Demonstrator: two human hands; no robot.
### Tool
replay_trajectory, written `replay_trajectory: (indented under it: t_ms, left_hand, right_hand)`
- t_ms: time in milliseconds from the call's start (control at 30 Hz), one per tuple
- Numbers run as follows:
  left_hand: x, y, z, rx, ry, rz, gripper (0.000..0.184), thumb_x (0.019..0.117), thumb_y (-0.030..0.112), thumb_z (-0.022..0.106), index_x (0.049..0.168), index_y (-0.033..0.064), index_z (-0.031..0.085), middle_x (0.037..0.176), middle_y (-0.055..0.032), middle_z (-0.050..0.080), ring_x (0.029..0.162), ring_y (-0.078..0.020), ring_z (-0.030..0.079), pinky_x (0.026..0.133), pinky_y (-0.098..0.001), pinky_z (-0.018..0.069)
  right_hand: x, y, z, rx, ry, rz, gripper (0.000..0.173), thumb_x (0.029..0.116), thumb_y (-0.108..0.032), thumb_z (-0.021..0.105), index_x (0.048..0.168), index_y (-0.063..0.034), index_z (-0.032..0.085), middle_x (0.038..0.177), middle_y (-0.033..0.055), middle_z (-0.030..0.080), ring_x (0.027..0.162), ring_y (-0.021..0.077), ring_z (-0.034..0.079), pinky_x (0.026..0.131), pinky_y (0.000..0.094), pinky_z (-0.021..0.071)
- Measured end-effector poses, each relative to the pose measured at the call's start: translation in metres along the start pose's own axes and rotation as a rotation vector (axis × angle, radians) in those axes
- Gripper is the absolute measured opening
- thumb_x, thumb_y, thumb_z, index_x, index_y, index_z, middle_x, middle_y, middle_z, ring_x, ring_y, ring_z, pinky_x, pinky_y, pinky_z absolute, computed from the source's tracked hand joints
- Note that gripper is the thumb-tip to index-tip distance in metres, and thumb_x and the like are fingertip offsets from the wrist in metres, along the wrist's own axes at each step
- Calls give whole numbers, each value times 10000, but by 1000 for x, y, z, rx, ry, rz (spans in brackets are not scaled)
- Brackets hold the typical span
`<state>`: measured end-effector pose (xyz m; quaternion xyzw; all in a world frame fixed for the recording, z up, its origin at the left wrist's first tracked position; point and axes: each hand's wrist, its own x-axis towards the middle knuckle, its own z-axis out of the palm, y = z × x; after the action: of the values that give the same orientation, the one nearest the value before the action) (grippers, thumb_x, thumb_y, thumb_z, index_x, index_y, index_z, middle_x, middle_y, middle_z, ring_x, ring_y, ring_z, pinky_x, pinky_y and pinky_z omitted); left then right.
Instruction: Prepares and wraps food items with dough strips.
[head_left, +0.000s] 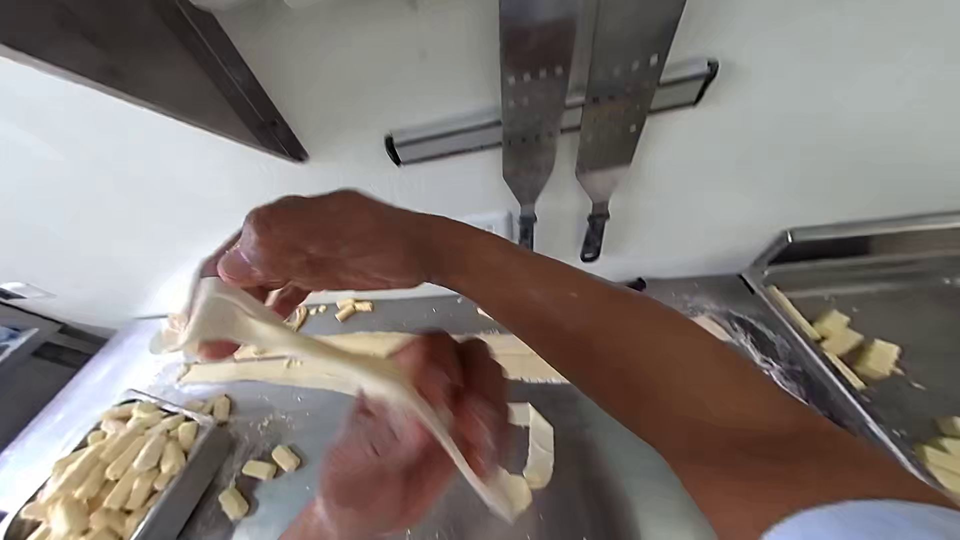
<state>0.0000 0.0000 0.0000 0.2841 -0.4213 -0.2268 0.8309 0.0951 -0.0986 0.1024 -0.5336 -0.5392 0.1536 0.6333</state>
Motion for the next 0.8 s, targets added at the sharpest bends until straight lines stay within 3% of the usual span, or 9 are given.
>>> replay_trajectory:
  t_ms: [67, 133, 200, 300, 400, 500, 600, 700, 800]
  left_hand:
    - [-3, 19, 10, 242, 534, -40, 238, 1013, 398, 564, 955, 242, 734, 788, 90, 662, 719, -28, 646, 662, -198, 550]
    - [-9, 35, -5, 475, 900, -27, 373, 1095, 342, 377, 890, 278, 682, 790, 112, 667, 729, -7, 651, 681, -197, 569]
    - [-16, 54, -23, 661, 1121, 44, 316, 1112, 249, 357, 928, 230, 613, 821, 97, 667, 729, -19, 657, 683, -211, 587]
    - [-19, 85, -40, 976, 1181, 102, 201, 1088, 170, 435, 967, 217, 589, 801, 130, 677, 667, 15, 654, 619, -168, 584]
    - [-12, 120, -51, 1123, 1203, 137, 117, 1061, 183, 515, 956, 232, 535, 741, 144, 649, 595, 6, 636, 552, -175, 569]
    - [-7, 162, -71, 1156, 1325, 71, 125, 1057, 287, 555, 943, 251, 516, 705, 150, 620, 515, 16, 589, 460, -162, 531]
    - [-39, 188, -107, 1172, 1482, -183, 199, 1068, 333, 523, 1101, 138, 538, 780, 87, 610, 537, 4, 558, 503, -178, 513]
    - [-107, 157, -159, 1119, 1505, -583, 326, 1101, 280, 437, 1230, -4, 533, 817, -31, 628, 628, -90, 623, 623, -280, 567]
    - [-128, 79, -154, 960, 1306, -750, 333, 1083, 150, 488, 1344, -57, 496, 1040, -151, 676, 853, -178, 693, 791, -354, 585]
  right_hand:
    - [-23, 48, -6, -282, 108, 311, 435, 1122, -213, 371, 1005, 73, 678, 857, 104, 648, 784, 116, 610, 739, 306, 516]
    - [-64, 103, -7, -272, 116, 505, 528, 1129, -304, 327, 1111, 89, 679, 972, 164, 719, 871, 184, 680, 816, 371, 550]
    - [-113, 137, 9, -4, 91, 540, 586, 1114, -339, 240, 1278, 95, 598, 1114, 166, 712, 997, 182, 689, 911, 366, 553]
    - [-153, 164, 40, 210, 87, 511, 415, 1051, -257, 478, 1246, 80, 620, 1151, 44, 689, 1051, 22, 630, 965, 241, 507]
    - [-148, 187, 49, 103, 3, 610, 209, 967, -119, 663, 1092, 48, 673, 935, 5, 689, 832, -16, 608, 801, 212, 514]
    - [-147, 211, 43, -34, -84, 702, 206, 996, -185, 645, 974, 14, 694, 863, 8, 711, 740, 5, 608, 713, 244, 507]
    - [-166, 221, 37, -92, -78, 773, 262, 1010, -213, 637, 903, 21, 688, 840, 25, 719, 727, 31, 620, 721, 276, 509]
    - [-187, 196, 35, -53, -39, 811, 274, 1032, -228, 605, 934, 15, 684, 848, 27, 739, 748, 57, 676, 743, 282, 553]
    - [-197, 154, 32, 17, -14, 786, 223, 1036, -205, 573, 1001, -10, 678, 859, 7, 750, 744, 74, 716, 734, 274, 605]
